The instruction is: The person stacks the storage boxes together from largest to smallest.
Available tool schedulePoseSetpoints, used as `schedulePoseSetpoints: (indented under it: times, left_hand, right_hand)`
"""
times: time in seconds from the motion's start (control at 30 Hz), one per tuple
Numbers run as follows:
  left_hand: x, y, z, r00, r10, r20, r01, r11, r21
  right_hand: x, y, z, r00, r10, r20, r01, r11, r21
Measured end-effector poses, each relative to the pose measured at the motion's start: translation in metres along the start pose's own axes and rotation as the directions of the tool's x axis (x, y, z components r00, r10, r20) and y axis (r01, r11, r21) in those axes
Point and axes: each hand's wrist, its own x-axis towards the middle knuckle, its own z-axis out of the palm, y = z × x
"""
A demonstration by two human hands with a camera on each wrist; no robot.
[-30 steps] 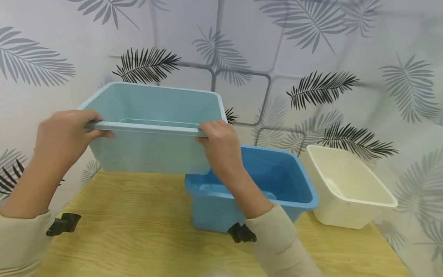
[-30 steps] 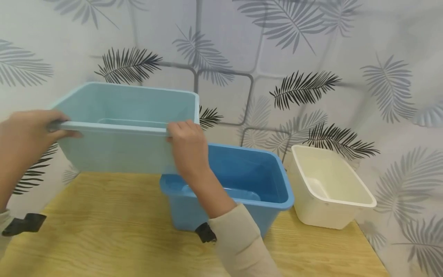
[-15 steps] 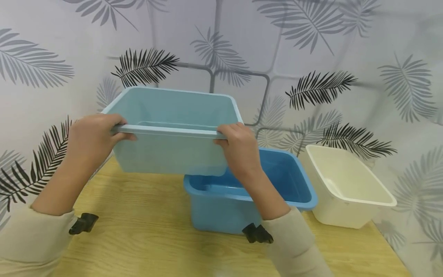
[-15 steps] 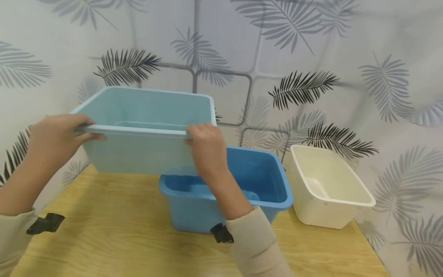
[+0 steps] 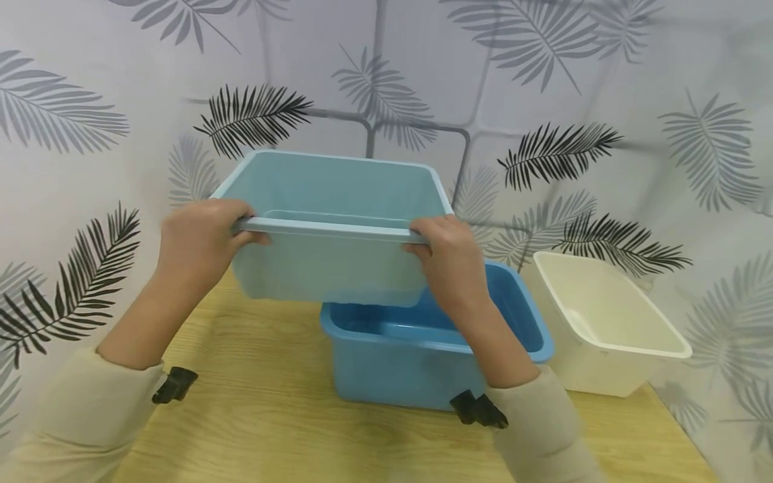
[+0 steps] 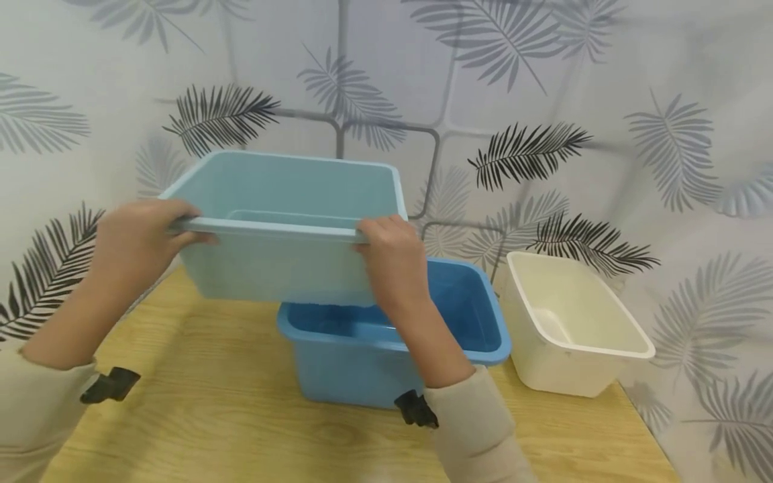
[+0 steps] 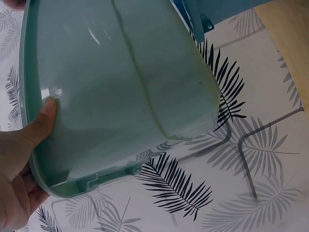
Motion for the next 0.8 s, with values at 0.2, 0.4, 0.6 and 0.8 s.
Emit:
schedulePoseSetpoints:
  times: [0.2,0.4,0.6,0.8]
  left_hand:
    - [0.004,0.011,0.006,1.0,0.021,-0.02,-0.021,1.0,0.004]
    - [0.007,0.024,0.014,0.999,0.04,-0.033,-0.04,0.999,-0.016]
    - [0.007,0.036,0.021,0.997,0.06,-0.043,-0.06,0.998,-0.017]
    - [0.007,0.046,0.029,0.996,0.077,-0.048,-0.08,0.995,-0.052]
  right_hand:
    - [-0.001,0.007,-0.011,0.999,0.03,0.011,-0.03,0.999,-0.012]
    - [-0.005,0.018,-0.018,1.0,0.028,-0.007,-0.028,0.999,-0.015]
    - [-0.011,0.029,-0.026,0.999,0.047,-0.015,-0.048,0.997,-0.059]
    - [-0.017,0.038,-0.034,0.999,0.05,-0.009,-0.051,0.994,-0.1]
